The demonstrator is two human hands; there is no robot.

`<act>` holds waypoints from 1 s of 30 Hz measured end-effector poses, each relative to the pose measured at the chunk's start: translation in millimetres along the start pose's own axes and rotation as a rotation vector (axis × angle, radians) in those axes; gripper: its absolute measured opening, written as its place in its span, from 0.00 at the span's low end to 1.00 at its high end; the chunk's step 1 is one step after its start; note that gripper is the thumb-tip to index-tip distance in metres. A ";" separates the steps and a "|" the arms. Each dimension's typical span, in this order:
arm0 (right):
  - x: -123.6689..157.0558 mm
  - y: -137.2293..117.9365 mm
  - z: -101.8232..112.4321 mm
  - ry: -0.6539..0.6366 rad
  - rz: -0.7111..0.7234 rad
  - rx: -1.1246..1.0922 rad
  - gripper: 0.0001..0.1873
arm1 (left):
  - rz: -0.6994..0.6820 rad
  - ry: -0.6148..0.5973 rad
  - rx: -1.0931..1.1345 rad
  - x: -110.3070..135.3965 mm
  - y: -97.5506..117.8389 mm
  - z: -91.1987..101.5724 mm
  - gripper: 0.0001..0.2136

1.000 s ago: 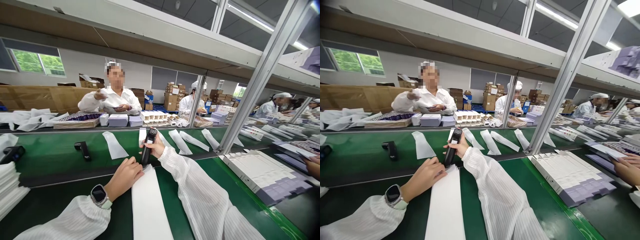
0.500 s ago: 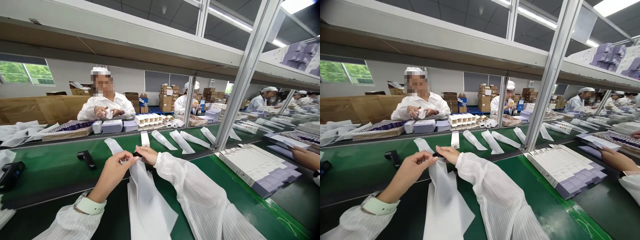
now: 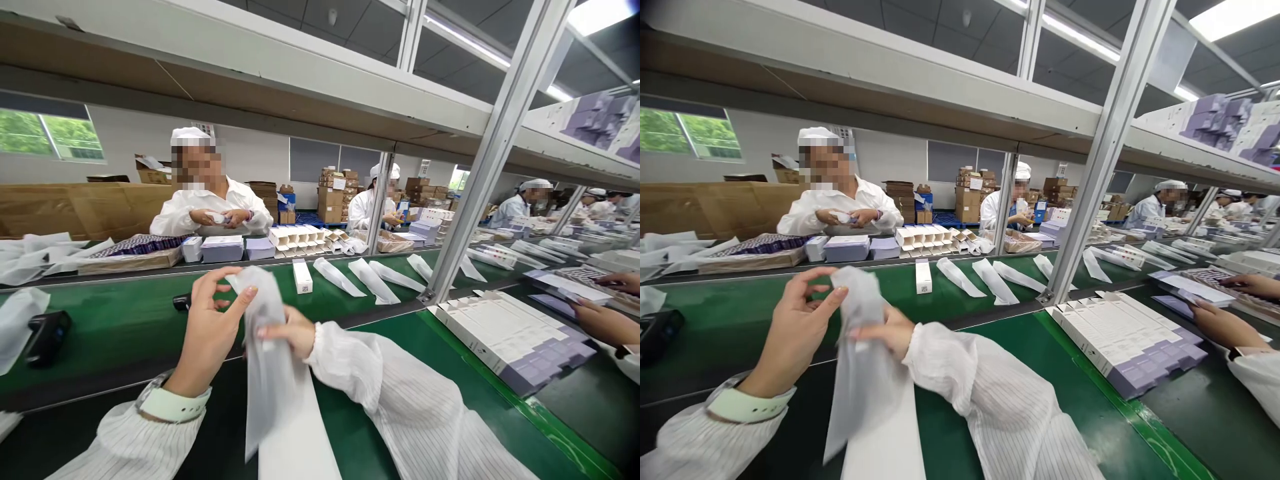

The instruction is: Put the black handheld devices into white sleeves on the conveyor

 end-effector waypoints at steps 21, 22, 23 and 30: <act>-72.6 -43.1 112.6 0.942 0.055 1.275 0.28 | 0.272 -1.127 0.066 67.4 -67.7 -68.8 0.15; -72.1 -46.5 100.9 0.953 0.113 1.329 0.26 | 0.270 -1.119 0.070 66.5 -66.9 -68.1 0.15; -72.8 -48.5 87.1 0.933 0.180 1.375 0.23 | 0.267 -1.109 0.068 65.6 -66.0 -67.5 0.14; -112.5 -6.7 7.4 0.483 0.188 1.420 0.26 | 0.137 -1.107 -0.085 62.2 -54.2 -67.3 0.11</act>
Point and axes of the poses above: each hand's wrist, its own x-axis away from the middle knuckle, its own z-axis out of the back of the hand, y = z × x, the point moved 6 cm from there along -x, towards the middle knuckle, and after that the axes turned 14 degrees about -z, right-handed, at the moved point
